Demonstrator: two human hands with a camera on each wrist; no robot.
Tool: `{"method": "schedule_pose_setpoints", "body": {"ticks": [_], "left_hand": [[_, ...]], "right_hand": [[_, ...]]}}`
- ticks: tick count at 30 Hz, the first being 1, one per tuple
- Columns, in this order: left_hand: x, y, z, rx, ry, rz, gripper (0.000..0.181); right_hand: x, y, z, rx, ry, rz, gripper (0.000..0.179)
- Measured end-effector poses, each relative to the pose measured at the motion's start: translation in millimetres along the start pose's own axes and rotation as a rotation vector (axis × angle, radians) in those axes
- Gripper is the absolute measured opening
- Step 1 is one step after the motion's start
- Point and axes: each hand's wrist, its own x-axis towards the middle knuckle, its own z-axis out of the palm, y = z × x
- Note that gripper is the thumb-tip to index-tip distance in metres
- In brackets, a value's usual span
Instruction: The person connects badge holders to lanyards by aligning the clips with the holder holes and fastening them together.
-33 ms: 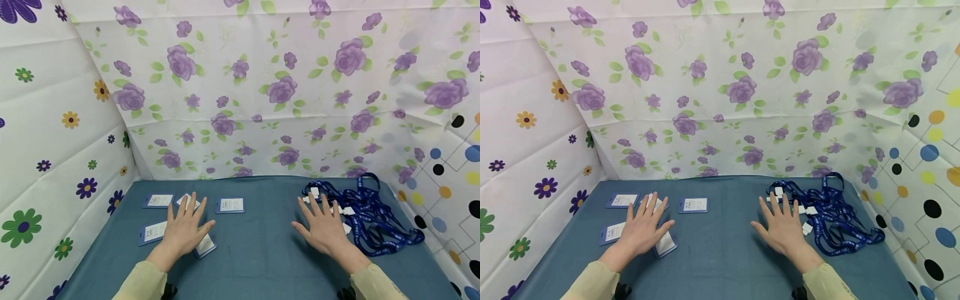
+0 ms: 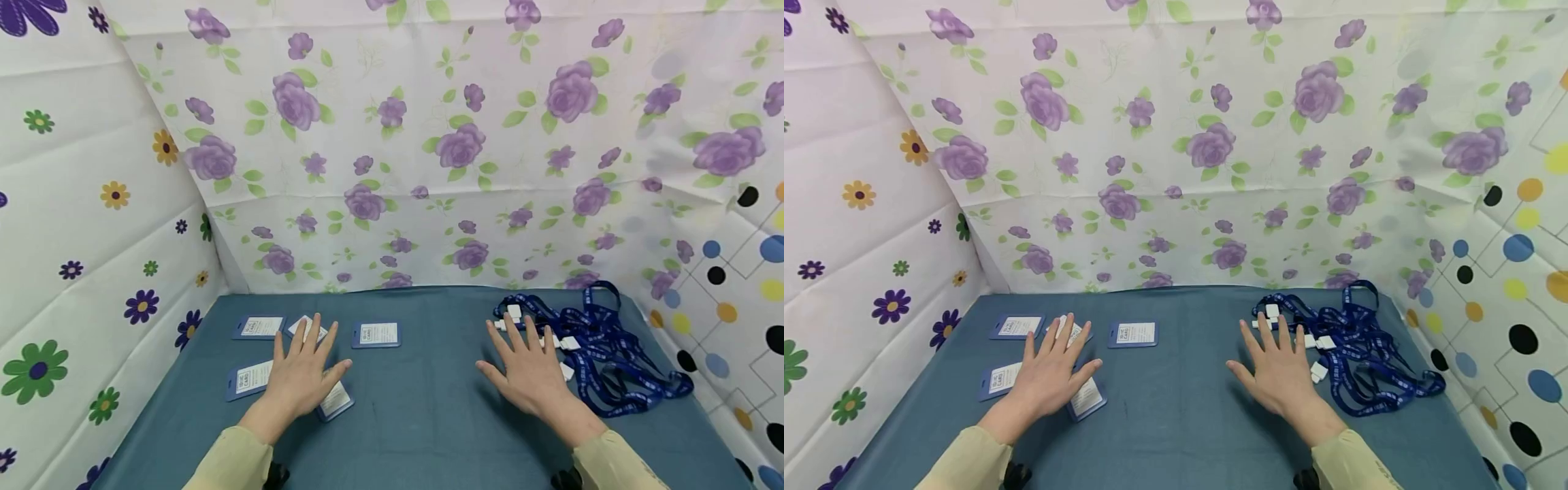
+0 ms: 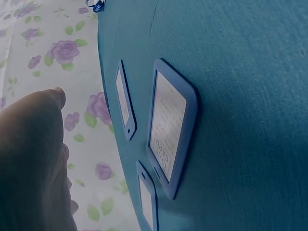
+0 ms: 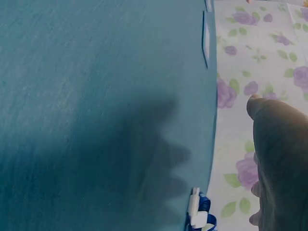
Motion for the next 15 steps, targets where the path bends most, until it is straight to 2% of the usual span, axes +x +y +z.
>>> {"method": "schedule_pose_setpoints", "body": {"ticks": [3,6,10,13,15], "left_hand": [[-1.4,-0.4,0.1,-0.006,-0.009,0.003,0.082],[-3.7,-1.3,-1.1,-0.025,-0.014,0.002,0.082],[-5.7,-2.7,-2.9,-0.060,-0.014,0.013,0.081],[-8.4,-4.1,-4.3,-0.077,-0.029,0.028,0.081],[-10.9,-5.1,-4.7,-0.083,-0.041,0.030,0.080]], "right_hand": [[-0.3,-6,-10,0.009,0.030,-0.015,0.086],[-0.5,-19,-33,0.062,0.134,-0.066,0.076],[-8.7,-40,-62,0.170,0.298,-0.187,0.018],[-21.0,-51,-73,0.223,0.374,-0.295,0.041],[-29.1,-53,-74,0.228,0.382,-0.341,0.047]]}}
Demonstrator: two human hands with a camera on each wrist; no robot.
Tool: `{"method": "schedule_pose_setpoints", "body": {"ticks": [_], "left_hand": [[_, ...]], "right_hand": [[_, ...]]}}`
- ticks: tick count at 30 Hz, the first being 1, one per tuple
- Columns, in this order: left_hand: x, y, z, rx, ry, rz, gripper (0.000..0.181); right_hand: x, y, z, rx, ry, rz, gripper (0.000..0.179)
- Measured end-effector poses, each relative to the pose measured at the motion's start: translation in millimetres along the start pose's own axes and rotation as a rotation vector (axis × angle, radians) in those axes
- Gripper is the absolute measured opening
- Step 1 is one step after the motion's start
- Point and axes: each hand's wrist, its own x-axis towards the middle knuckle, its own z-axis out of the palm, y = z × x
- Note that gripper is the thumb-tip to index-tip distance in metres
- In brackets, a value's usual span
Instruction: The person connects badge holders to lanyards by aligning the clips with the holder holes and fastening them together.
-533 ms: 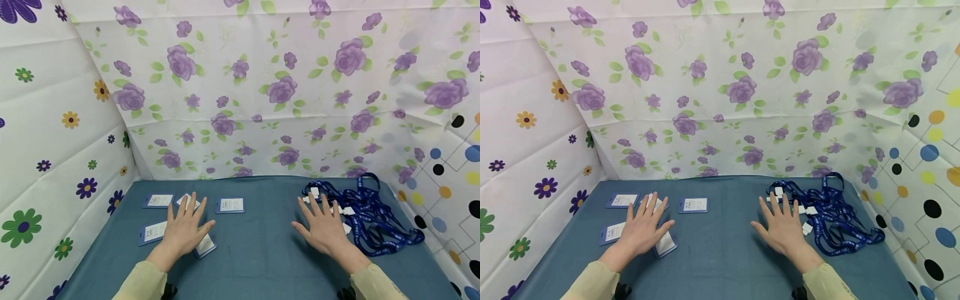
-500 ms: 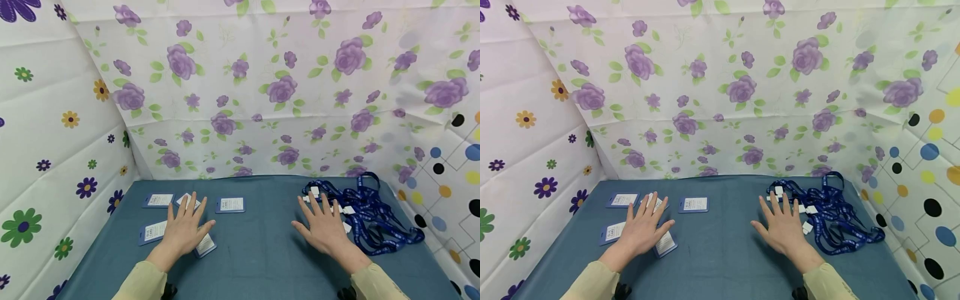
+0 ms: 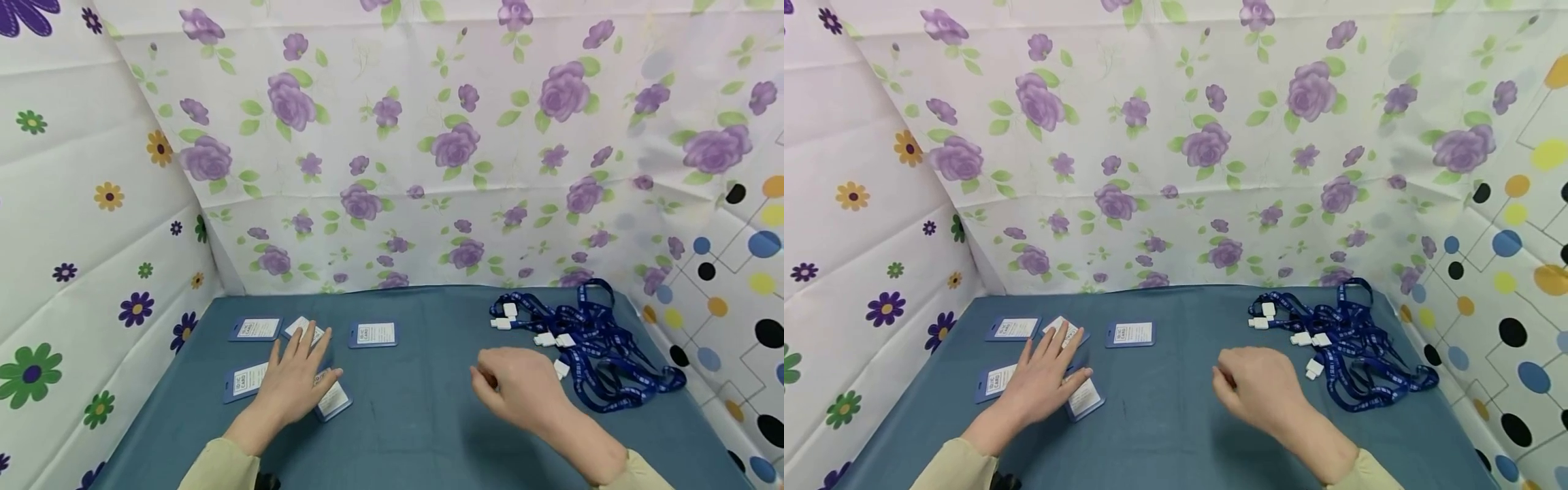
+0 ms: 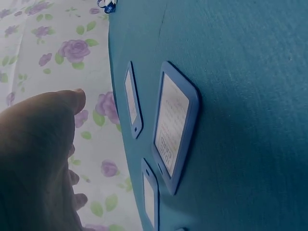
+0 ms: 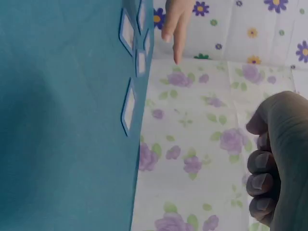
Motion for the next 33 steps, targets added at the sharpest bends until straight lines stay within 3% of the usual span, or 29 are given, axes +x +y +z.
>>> {"method": "schedule_pose_setpoints", "body": {"ticks": [3,7,9,12,17,23,29,33], "left_hand": [[-3.8,1.6,2.7,0.002,-0.004,0.007,0.081],[-16.9,13.1,9.9,-0.006,-0.057,0.048,0.081],[-25.4,22.5,13.6,-0.023,-0.117,0.083,0.080],[-36.6,36.9,17.7,-0.064,-0.213,0.136,0.078],[-52.7,48.4,19.5,-0.119,-0.293,0.211,0.077],[-64.7,31.9,16.2,-0.143,-0.318,0.197,0.078],[-68.1,11.0,17.6,-0.110,-0.265,0.176,0.077],[-65.2,8.9,16.5,-0.100,-0.278,0.159,0.077]], "right_hand": [[-12.4,5,2,-0.031,-0.096,0.027,0.041],[-35.7,30,14,-0.123,-0.339,0.101,0.010],[-48.5,47,18,-0.143,-0.446,0.120,0.032],[-65.0,73,19,-0.153,-0.519,0.163,0.056],[-84.6,122,10,-0.178,-0.498,0.238,0.063],[-105.9,170,3,-0.183,-0.442,0.193,0.052],[-111.8,185,4,-0.195,-0.389,0.120,0.048],[-110.7,186,7,-0.178,-0.417,0.122,0.043]]}}
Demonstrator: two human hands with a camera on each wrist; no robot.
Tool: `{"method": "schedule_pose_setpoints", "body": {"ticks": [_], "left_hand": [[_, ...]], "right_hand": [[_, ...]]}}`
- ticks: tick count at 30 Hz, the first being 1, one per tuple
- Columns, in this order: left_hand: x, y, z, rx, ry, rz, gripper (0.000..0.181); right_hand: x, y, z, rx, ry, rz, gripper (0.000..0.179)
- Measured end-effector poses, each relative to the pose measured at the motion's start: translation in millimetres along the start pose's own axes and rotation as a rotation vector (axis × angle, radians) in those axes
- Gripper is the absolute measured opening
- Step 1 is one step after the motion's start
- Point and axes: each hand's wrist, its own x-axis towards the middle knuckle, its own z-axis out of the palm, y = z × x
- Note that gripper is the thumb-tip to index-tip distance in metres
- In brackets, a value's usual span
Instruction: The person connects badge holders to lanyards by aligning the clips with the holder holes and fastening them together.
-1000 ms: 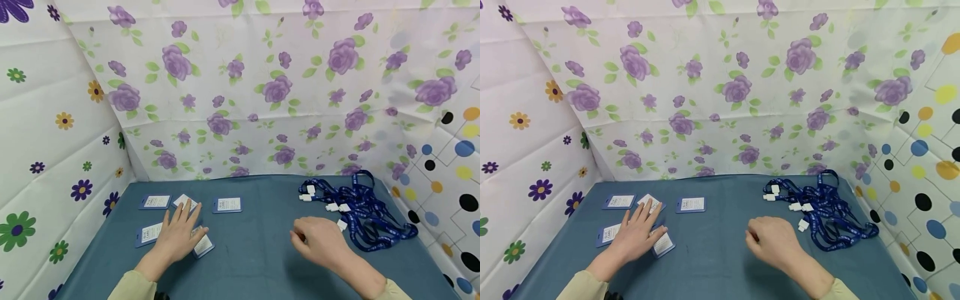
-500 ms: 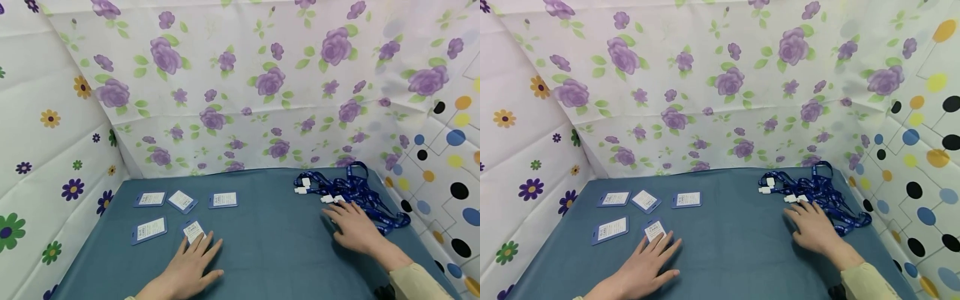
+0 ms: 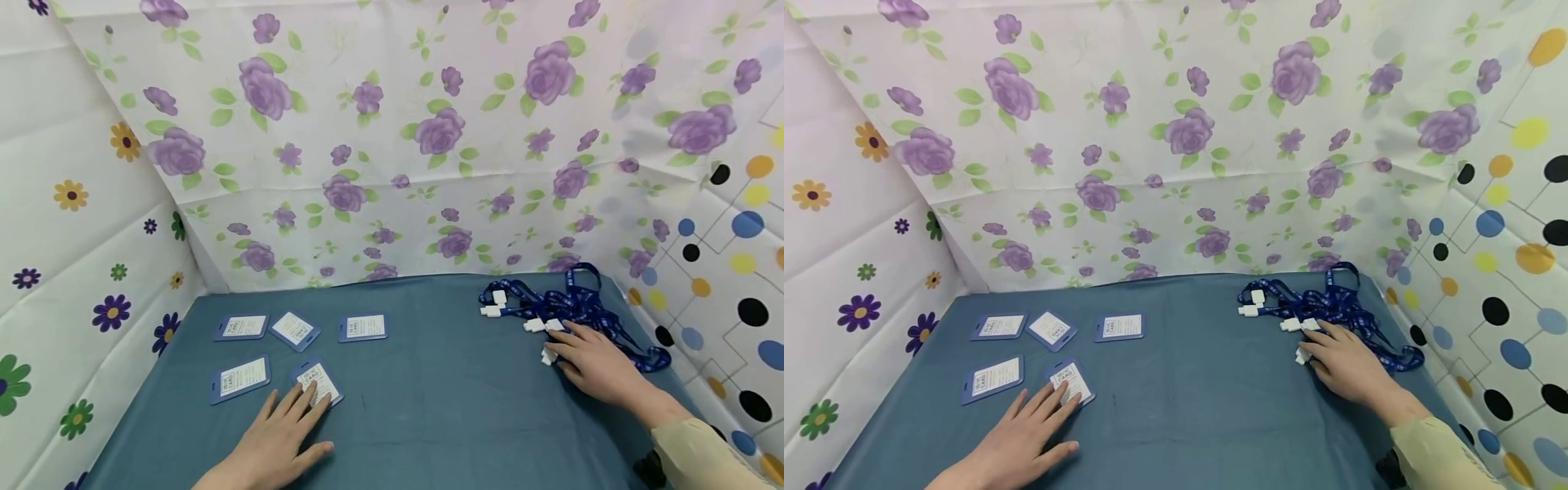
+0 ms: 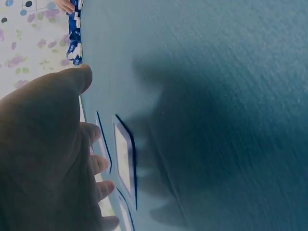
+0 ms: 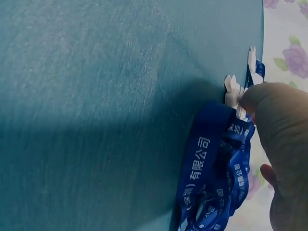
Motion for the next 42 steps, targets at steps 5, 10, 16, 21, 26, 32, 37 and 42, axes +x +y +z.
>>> {"method": "schedule_pose_setpoints", "body": {"ticks": [5,10,16,21,26,32,37,42], "left_hand": [[5.7,11.3,-0.1,-0.010,-0.029,0.041,0.078],[16.2,30.0,4.2,-0.002,-0.017,0.143,0.074],[33.3,58.4,6.7,0.036,-0.053,0.234,0.073],[48.7,74.2,14.0,0.057,-0.057,0.297,0.073],[65.8,84.2,22.9,0.085,-0.046,0.334,0.074],[90.4,108.0,17.0,0.104,-0.101,0.340,0.074],[111.9,127.4,14.2,0.127,-0.110,0.351,0.074],[127.2,140.1,13.7,0.119,-0.140,0.353,0.076]], "right_hand": [[1.0,-2,-1,-0.003,-0.026,0.015,0.038],[-0.3,-5,-2,-0.004,-0.072,-0.015,0.043],[-2.7,-12,3,-0.002,-0.102,-0.033,0.049],[-2.1,-18,8,0.008,-0.096,-0.040,0.051],[2.5,-28,10,-0.004,-0.046,-0.080,0.050],[12.6,-48,12,0.006,-0.013,-0.119,0.050],[18.5,-52,9,0.037,0.008,-0.123,0.048],[7.2,-43,8,0.054,-0.038,-0.062,0.048]]}}
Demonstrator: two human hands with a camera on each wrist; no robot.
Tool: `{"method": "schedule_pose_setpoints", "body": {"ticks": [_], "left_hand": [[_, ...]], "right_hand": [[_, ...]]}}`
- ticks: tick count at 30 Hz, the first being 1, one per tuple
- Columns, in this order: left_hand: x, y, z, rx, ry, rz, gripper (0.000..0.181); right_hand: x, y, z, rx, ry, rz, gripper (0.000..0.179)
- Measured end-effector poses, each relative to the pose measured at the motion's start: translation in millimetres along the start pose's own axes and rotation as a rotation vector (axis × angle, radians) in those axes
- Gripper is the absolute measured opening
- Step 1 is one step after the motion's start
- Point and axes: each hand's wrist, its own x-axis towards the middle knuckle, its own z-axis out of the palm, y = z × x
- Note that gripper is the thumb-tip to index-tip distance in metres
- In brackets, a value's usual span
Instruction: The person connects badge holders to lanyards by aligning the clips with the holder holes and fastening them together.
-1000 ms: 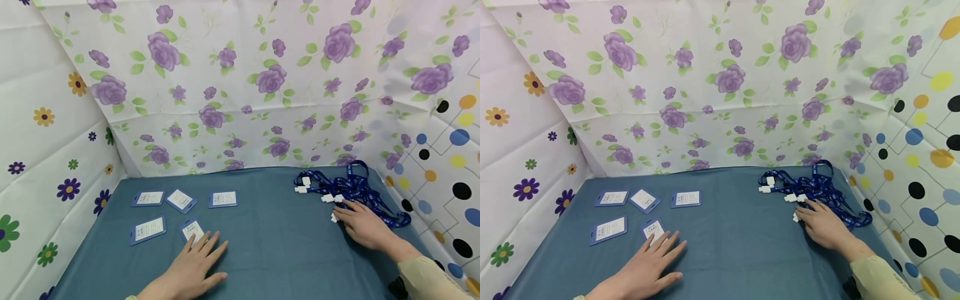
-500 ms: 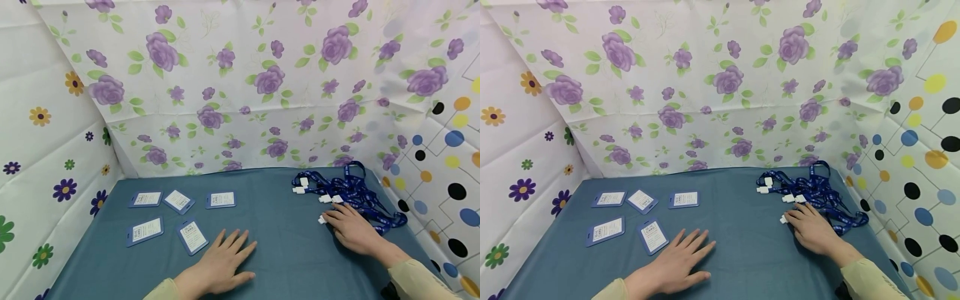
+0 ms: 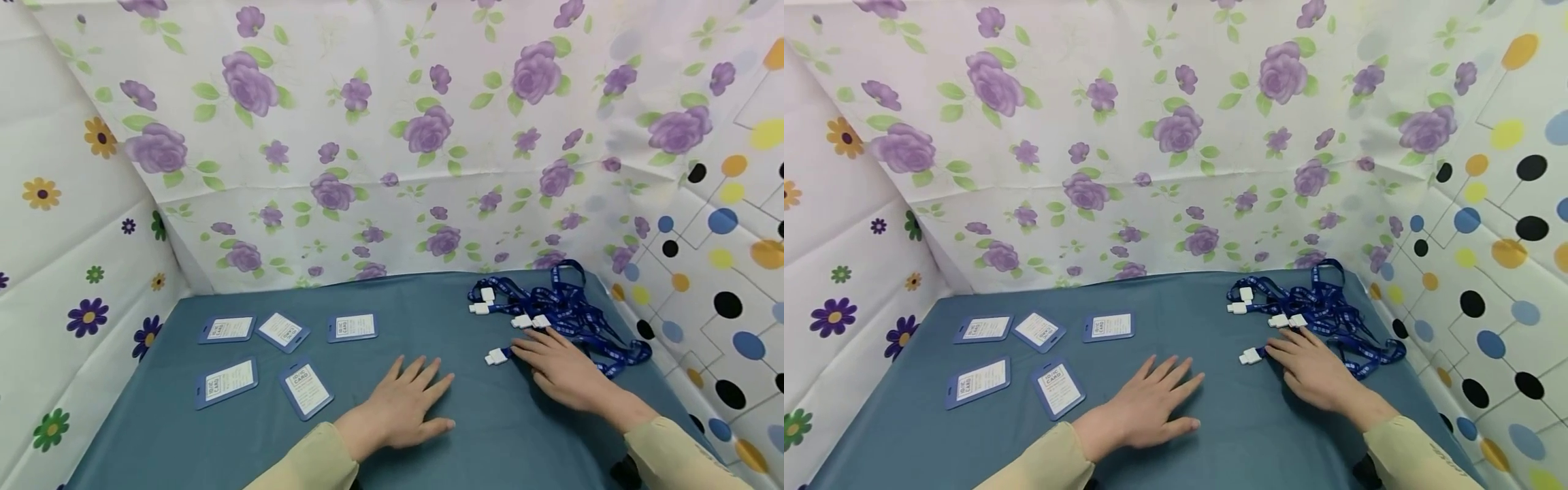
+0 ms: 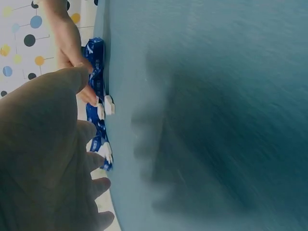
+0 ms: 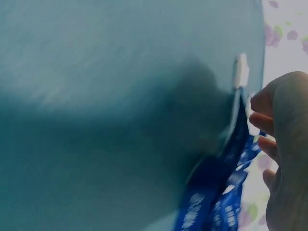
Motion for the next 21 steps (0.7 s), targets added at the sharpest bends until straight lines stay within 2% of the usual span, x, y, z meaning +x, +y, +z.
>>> {"method": "schedule_pose_setpoints", "body": {"ticks": [5,12,15,21], "left_hand": [[23.2,2.0,4.6,0.004,-0.030,0.008,0.075],[44.4,3.6,5.2,0.050,-0.028,-0.032,0.075],[53.7,7.8,3.3,0.071,-0.024,-0.053,0.073],[76.9,21.2,4.0,0.122,-0.022,-0.053,0.072]], "right_hand": [[-3.7,-12,12,0.032,-0.069,0.019,0.052],[11.0,-37,18,0.104,-0.060,0.003,0.055],[10.1,-38,15,0.096,-0.038,0.016,0.055],[-2.2,-24,8,0.071,0.007,0.121,0.055]]}}
